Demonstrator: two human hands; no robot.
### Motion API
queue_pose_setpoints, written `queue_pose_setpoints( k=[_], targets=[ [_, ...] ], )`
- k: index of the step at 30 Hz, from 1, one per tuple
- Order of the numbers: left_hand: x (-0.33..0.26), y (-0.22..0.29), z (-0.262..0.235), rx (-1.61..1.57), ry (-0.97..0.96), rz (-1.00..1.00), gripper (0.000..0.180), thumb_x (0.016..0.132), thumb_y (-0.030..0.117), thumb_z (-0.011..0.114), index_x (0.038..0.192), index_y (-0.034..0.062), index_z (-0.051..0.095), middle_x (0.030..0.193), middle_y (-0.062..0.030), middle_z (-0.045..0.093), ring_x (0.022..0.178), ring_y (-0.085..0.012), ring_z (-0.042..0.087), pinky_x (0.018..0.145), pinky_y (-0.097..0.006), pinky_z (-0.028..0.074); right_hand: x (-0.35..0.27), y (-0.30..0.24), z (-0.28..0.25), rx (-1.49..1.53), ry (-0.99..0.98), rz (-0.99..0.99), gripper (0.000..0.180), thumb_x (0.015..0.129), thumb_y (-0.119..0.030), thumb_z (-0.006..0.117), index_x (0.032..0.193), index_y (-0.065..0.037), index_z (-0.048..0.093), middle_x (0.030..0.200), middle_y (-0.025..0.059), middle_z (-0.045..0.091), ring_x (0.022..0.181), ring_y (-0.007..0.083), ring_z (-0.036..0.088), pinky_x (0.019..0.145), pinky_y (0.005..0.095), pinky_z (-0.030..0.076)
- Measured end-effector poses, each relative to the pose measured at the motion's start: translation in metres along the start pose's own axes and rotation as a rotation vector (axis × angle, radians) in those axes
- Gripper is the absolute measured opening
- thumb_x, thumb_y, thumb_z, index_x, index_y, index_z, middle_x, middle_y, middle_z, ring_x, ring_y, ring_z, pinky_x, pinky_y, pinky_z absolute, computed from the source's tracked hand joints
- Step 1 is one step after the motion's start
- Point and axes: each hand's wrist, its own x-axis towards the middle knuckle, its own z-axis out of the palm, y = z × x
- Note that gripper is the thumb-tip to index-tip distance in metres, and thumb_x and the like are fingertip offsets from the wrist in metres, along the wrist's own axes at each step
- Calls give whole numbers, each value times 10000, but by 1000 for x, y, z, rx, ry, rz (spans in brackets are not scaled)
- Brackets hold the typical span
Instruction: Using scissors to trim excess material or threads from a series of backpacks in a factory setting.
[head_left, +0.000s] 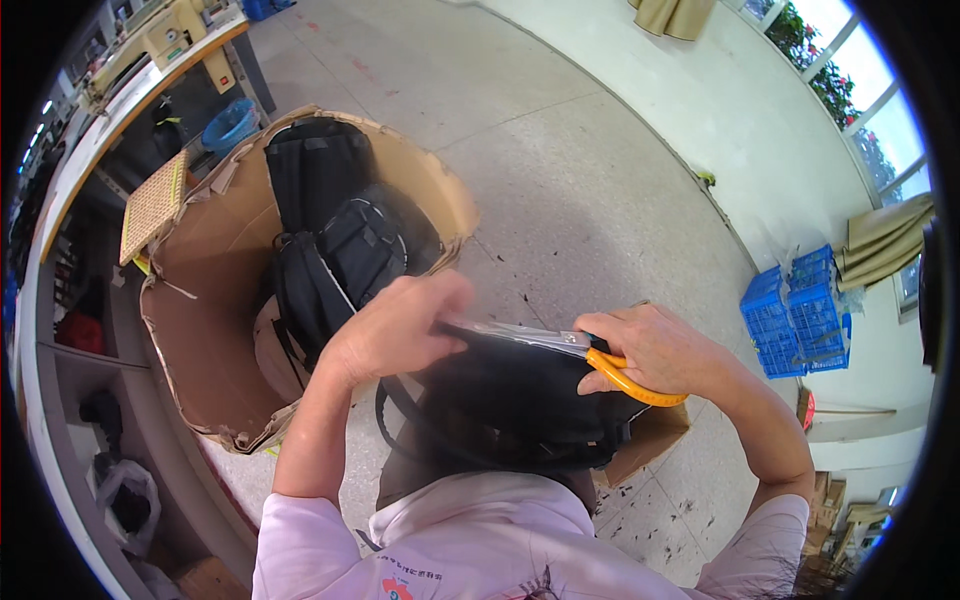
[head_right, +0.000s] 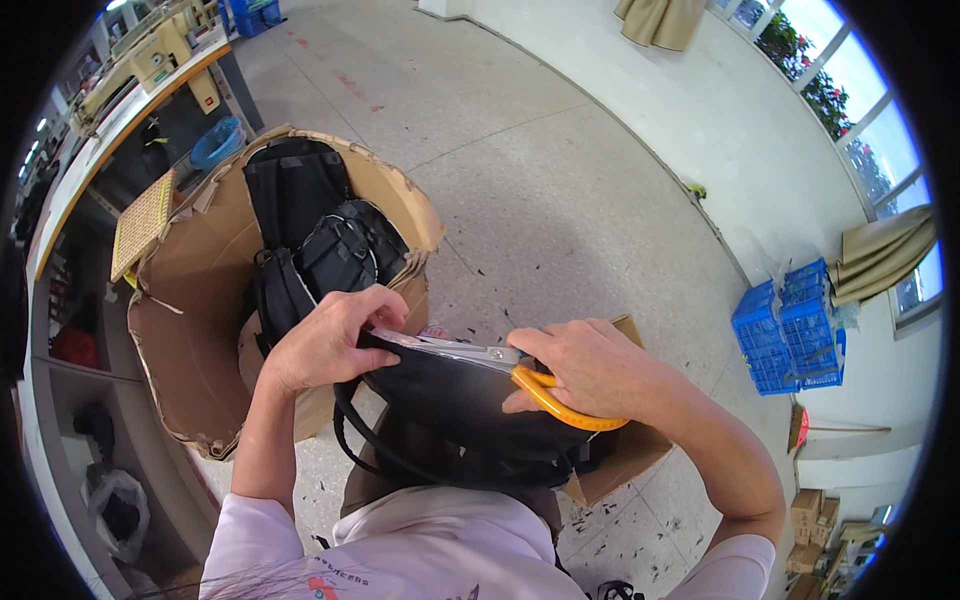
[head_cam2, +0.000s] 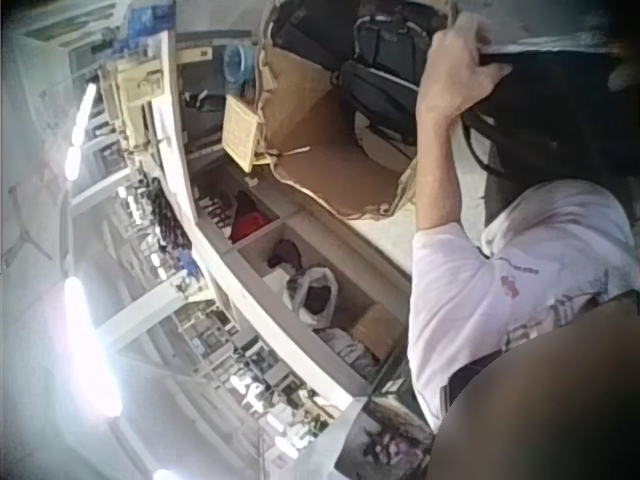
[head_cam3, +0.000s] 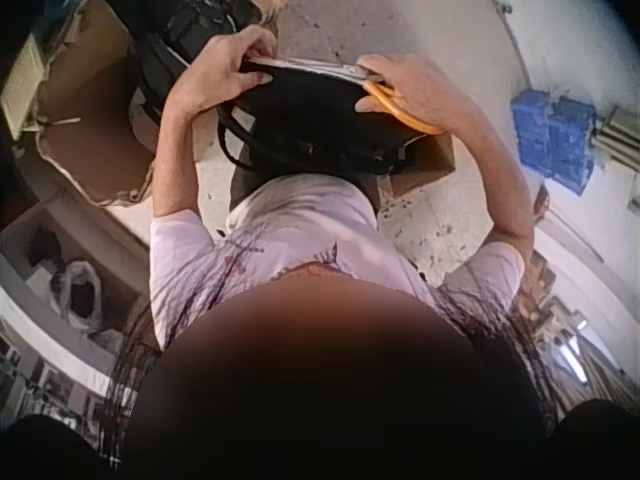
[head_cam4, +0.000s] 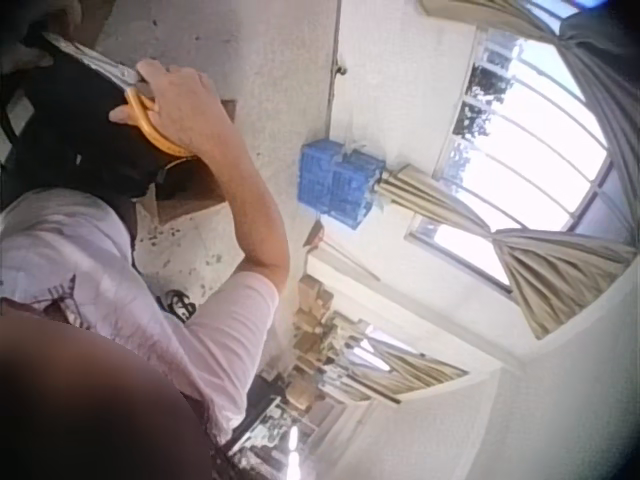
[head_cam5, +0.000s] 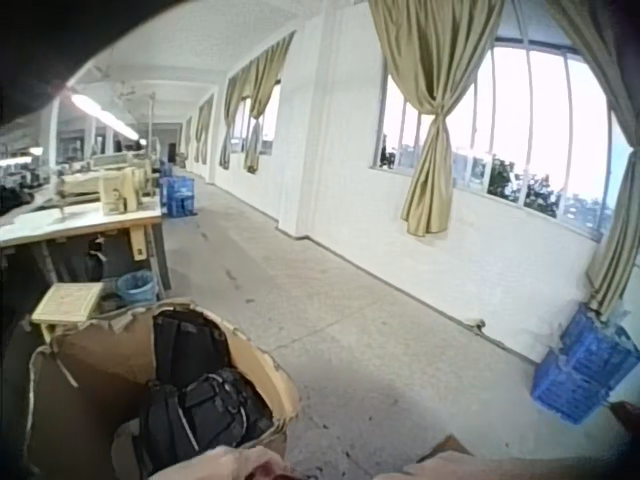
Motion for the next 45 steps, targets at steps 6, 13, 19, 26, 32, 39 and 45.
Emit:
queue_pose_setpoints(
  k=[6, 13, 19, 26, 32, 39, 45],
  targets=[
    [-32, -51, -13, 52, 344, -113, 454, 593, 97, 729, 998, -17, 557, 890, -137, 616, 859, -247, 605, 747, -314, 469, 0, 1, 1, 22, 66, -38, 469, 749, -417, 658, 1012, -62, 499, 746, 157, 569, 689, 352, 565, 612, 403, 447],
    [-34, -81, 16, -768, 393, -151, 131, 677, -52, 657, 796, 4, 644, 730, 15, 625, 652, -41, 548, 618, -176, 448, 7, -11, -3, -149, 99, -7, 555, 741, -489, 638, 1072, -73, 480, 804, 168, 558, 777, 339, 570, 684, 428, 447],
    [-36, -85, 19, -770, 404, -142, 135, 669, -27, 671, 797, 9, 646, 705, 23, 611, 626, -35, 530, 561, -165, 418, 22, -12, -4, -191, 62, -64, 532, 755, -488, 622, 1046, -63, 486, 769, 165, 554, 749, 330, 571, 653, 409, 453],
    [-38, -79, 19, -740, 422, -180, 146, 677, -21, 666, 816, 15, 640, 709, 32, 600, 668, -38, 527, 612, -185, 433, 22, -6, 2, -199, 81, -96, 474, 745, -455, 645, 975, -73, 485, 685, 130, 543, 646, 331, 547, 571, 393, 427],
    [-36, -72, 15, -768, 398, -141, 158, 682, -34, 652, 827, 19, 616, 765, 21, 597, 744, -57, 534, 692, -206, 439, 20, -5, 1, -138, 50, -76, 506, 749, -462, 637, 1014, -59, 486, 682, 139, 554, 651, 323, 570, 570, 384, 454],
    [-29, -59, 17, -745, 366, -136, 156, 680, -25, 657, 824, 14, 611, 764, 9, 603, 744, -69, 541, 697, -213, 443, 27, -19, -2, -278, 151, -62, 572, 726, -491, 644, 1072, -70, 470, 808, 136, 521, 787, 291, 540, 630, 375, 436],
    [-27, -56, 20, -703, 363, -159, 168, 669, -19, 663, 826, 12, 613, 760, -11, 610, 739, -81, 548, 693, -224, 448, 26, -14, 1, -271, 146, -84, 513, 730, -474, 648, 1008, -76, 481, 718, 115, 526, 682, 293, 540, 600, 375, 426]
  ],
)
